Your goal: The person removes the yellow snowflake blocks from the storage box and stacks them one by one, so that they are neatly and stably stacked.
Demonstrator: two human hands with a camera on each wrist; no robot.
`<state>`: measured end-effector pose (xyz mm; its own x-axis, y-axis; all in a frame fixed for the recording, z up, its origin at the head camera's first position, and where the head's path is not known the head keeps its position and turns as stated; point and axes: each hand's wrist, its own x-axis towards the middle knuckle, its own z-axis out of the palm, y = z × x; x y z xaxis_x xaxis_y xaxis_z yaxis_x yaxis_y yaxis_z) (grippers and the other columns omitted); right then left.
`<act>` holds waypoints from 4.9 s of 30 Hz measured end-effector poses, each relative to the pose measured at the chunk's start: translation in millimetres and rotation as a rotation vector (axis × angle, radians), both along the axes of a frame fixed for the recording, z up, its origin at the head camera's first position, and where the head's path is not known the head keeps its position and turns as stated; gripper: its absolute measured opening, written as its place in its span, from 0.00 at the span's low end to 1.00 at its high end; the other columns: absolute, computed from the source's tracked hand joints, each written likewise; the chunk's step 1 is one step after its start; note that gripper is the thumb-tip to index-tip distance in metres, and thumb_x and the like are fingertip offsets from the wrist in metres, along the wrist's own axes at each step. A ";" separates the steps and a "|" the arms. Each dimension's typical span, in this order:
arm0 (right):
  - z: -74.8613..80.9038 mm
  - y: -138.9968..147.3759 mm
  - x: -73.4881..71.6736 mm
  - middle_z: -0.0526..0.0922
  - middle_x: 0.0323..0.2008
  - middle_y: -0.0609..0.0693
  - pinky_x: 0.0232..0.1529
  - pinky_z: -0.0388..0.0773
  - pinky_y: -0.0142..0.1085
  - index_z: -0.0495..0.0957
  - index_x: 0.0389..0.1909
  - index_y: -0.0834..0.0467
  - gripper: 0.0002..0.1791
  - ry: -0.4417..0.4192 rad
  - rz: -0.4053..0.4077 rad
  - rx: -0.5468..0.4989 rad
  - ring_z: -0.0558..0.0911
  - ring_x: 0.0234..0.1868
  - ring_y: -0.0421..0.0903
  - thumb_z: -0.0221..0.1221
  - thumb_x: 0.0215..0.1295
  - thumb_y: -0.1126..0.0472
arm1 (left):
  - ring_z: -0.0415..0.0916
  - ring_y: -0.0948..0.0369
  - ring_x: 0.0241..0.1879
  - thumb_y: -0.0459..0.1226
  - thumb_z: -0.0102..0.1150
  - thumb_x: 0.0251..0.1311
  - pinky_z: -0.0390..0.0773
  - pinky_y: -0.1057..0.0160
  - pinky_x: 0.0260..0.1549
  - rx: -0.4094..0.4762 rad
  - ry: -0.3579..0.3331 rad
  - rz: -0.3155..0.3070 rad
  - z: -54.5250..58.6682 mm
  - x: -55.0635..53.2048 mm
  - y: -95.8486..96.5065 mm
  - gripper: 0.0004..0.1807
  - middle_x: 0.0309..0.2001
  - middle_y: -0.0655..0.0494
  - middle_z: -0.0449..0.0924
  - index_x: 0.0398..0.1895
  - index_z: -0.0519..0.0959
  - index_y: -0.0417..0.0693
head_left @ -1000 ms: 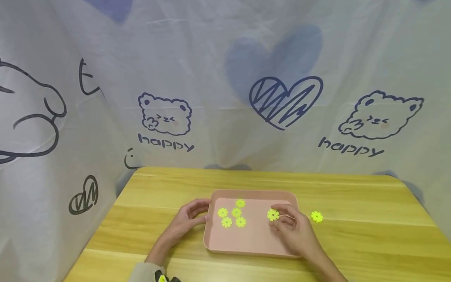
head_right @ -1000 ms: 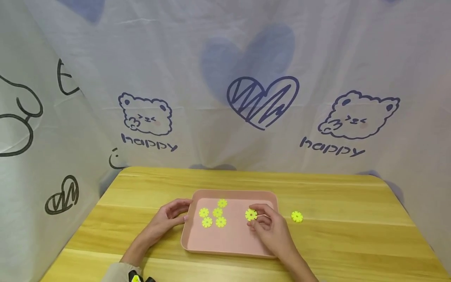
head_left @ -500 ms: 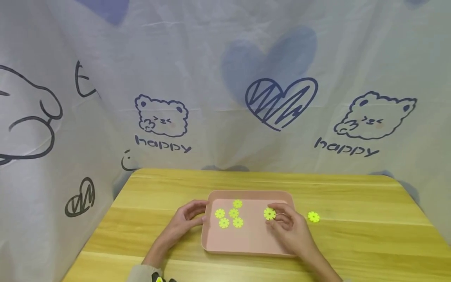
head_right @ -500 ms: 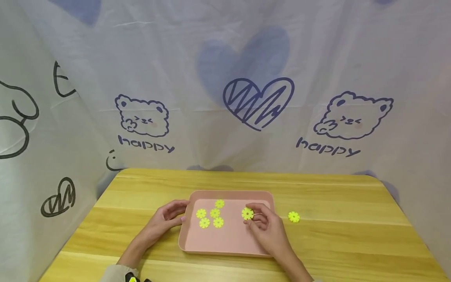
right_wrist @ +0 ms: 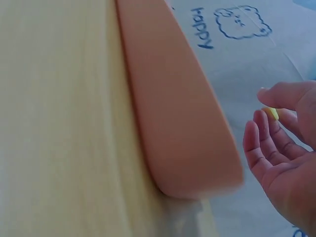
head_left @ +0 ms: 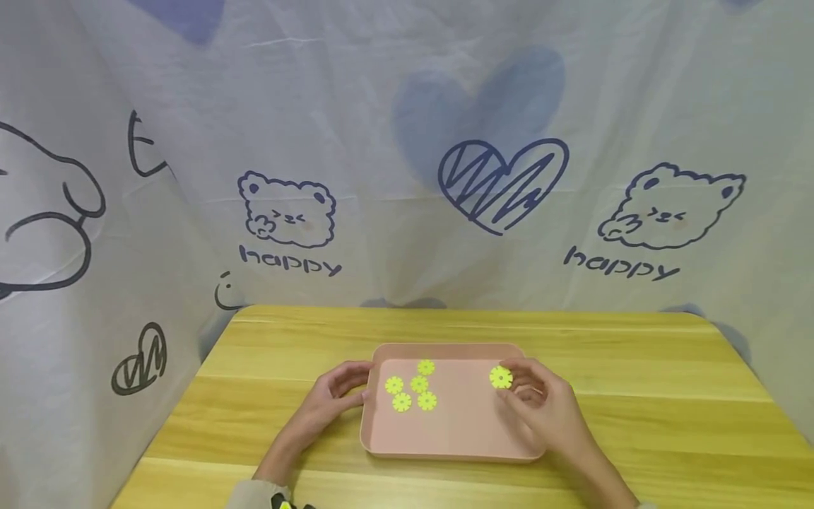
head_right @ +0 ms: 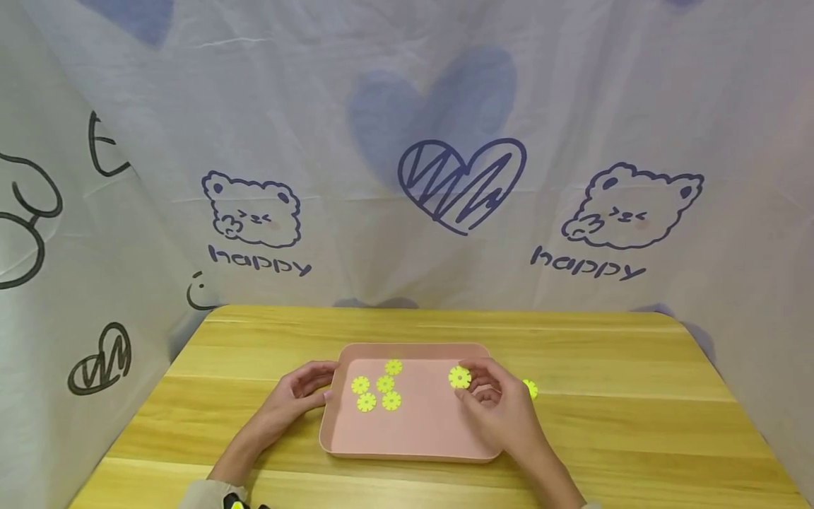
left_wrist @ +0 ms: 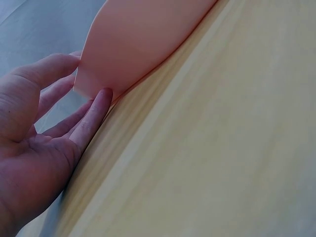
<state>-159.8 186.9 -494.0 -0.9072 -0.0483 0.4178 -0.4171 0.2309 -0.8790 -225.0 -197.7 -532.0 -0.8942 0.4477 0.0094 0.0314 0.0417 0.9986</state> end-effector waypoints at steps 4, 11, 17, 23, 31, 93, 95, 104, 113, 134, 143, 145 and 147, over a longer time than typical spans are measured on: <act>6.4 12.1 -1.5 0.85 0.43 0.56 0.37 0.85 0.30 0.82 0.52 0.64 0.21 0.026 -0.035 0.041 0.81 0.39 0.43 0.71 0.57 0.77 | 0.67 0.45 0.70 0.31 0.64 0.69 0.77 0.61 0.62 0.003 0.001 0.007 0.0 -0.4 0.2 0.28 0.70 0.41 0.70 0.71 0.69 0.39; 14.5 32.2 -1.9 0.80 0.42 0.54 0.36 0.83 0.28 0.82 0.52 0.62 0.20 0.022 -0.092 0.099 0.78 0.40 0.43 0.70 0.59 0.75 | 0.68 0.45 0.70 0.30 0.63 0.69 0.76 0.62 0.62 -0.007 0.005 0.003 -0.4 -0.9 -0.3 0.28 0.70 0.41 0.70 0.71 0.70 0.39; 14.3 49.1 -4.5 0.79 0.42 0.55 0.35 0.82 0.26 0.82 0.53 0.64 0.20 0.020 -0.132 0.129 0.76 0.40 0.41 0.71 0.59 0.75 | 0.67 0.45 0.70 0.30 0.63 0.69 0.75 0.63 0.62 -0.004 0.005 0.004 -0.5 -1.0 -0.3 0.28 0.70 0.41 0.70 0.71 0.69 0.39; 8.8 63.9 -6.8 0.79 0.42 0.54 0.36 0.82 0.25 0.83 0.54 0.61 0.22 0.015 -0.183 0.172 0.76 0.40 0.41 0.72 0.58 0.73 | 0.68 0.46 0.70 0.30 0.63 0.69 0.73 0.64 0.64 -0.013 0.001 0.009 -1.1 -0.6 -0.1 0.28 0.70 0.42 0.70 0.71 0.69 0.39; -0.2 81.2 -11.0 0.80 0.42 0.53 0.34 0.80 0.23 0.84 0.54 0.61 0.22 -0.002 -0.229 0.231 0.75 0.38 0.42 0.74 0.57 0.70 | 0.68 0.46 0.70 0.31 0.64 0.69 0.74 0.64 0.64 -0.014 -0.004 0.013 -1.1 -1.0 0.0 0.28 0.70 0.43 0.71 0.71 0.70 0.40; -40.7 113.3 -16.5 0.80 0.38 0.50 0.30 0.73 0.28 0.85 0.51 0.63 0.18 -0.164 -0.134 0.385 0.73 0.34 0.39 0.73 0.59 0.67 | 0.67 0.44 0.70 0.30 0.62 0.69 0.75 0.63 0.63 0.009 -0.003 -0.012 0.6 -1.7 -1.8 0.28 0.70 0.41 0.70 0.71 0.69 0.39; -40.4 113.4 -16.4 0.80 0.38 0.50 0.30 0.73 0.28 0.85 0.51 0.63 0.18 -0.166 -0.136 0.388 0.73 0.34 0.39 0.73 0.59 0.67 | 0.67 0.45 0.70 0.30 0.63 0.69 0.75 0.63 0.63 0.006 -0.005 -0.010 0.9 -1.6 -1.6 0.28 0.70 0.41 0.70 0.71 0.69 0.39; -41.1 114.8 -16.5 0.81 0.38 0.50 0.30 0.73 0.27 0.86 0.51 0.62 0.18 -0.182 -0.138 0.387 0.74 0.34 0.39 0.74 0.59 0.67 | 0.67 0.44 0.71 0.30 0.63 0.70 0.75 0.63 0.63 -0.001 -0.005 -0.010 2.8 -0.3 -1.2 0.28 0.70 0.41 0.70 0.71 0.69 0.38; -37.7 113.7 -14.5 0.81 0.39 0.51 0.32 0.74 0.27 0.86 0.50 0.61 0.17 -0.211 -0.132 0.384 0.74 0.35 0.38 0.74 0.60 0.64 | 0.66 0.44 0.71 0.30 0.63 0.70 0.75 0.63 0.63 0.006 -0.004 -0.015 2.5 -0.2 -1.5 0.28 0.70 0.41 0.70 0.71 0.69 0.39; -36.8 115.6 -13.7 0.83 0.42 0.54 0.34 0.75 0.27 0.83 0.55 0.64 0.22 -0.250 -0.117 0.336 0.75 0.38 0.38 0.73 0.61 0.63 | 0.66 0.45 0.71 0.31 0.64 0.69 0.75 0.63 0.62 0.009 -0.016 0.000 -0.4 -0.2 0.0 0.28 0.70 0.41 0.70 0.71 0.70 0.39; -12.2 102.1 -8.2 0.81 0.46 0.59 0.42 0.80 0.24 0.80 0.58 0.63 0.20 -0.174 -0.177 0.313 0.80 0.40 0.35 0.68 0.68 0.62 | 0.67 0.45 0.70 0.30 0.63 0.69 0.75 0.63 0.63 0.009 -0.019 0.002 -0.4 -0.4 0.4 0.28 0.70 0.41 0.70 0.70 0.70 0.40; -1.6 95.2 -6.4 0.82 0.46 0.60 0.42 0.80 0.24 0.79 0.58 0.64 0.19 -0.158 -0.163 0.299 0.80 0.41 0.36 0.67 0.69 0.63 | 0.67 0.45 0.70 0.30 0.63 0.69 0.75 0.63 0.63 0.002 -0.020 0.005 -0.4 -0.4 0.4 0.28 0.70 0.41 0.71 0.70 0.70 0.40; 8.2 87.4 -4.3 0.82 0.46 0.61 0.42 0.81 0.25 0.79 0.57 0.64 0.17 -0.149 -0.139 0.283 0.81 0.41 0.37 0.66 0.70 0.64 | 0.67 0.45 0.70 0.30 0.64 0.69 0.75 0.64 0.63 -0.004 -0.023 0.006 -0.3 -0.3 0.5 0.28 0.70 0.42 0.71 0.71 0.70 0.40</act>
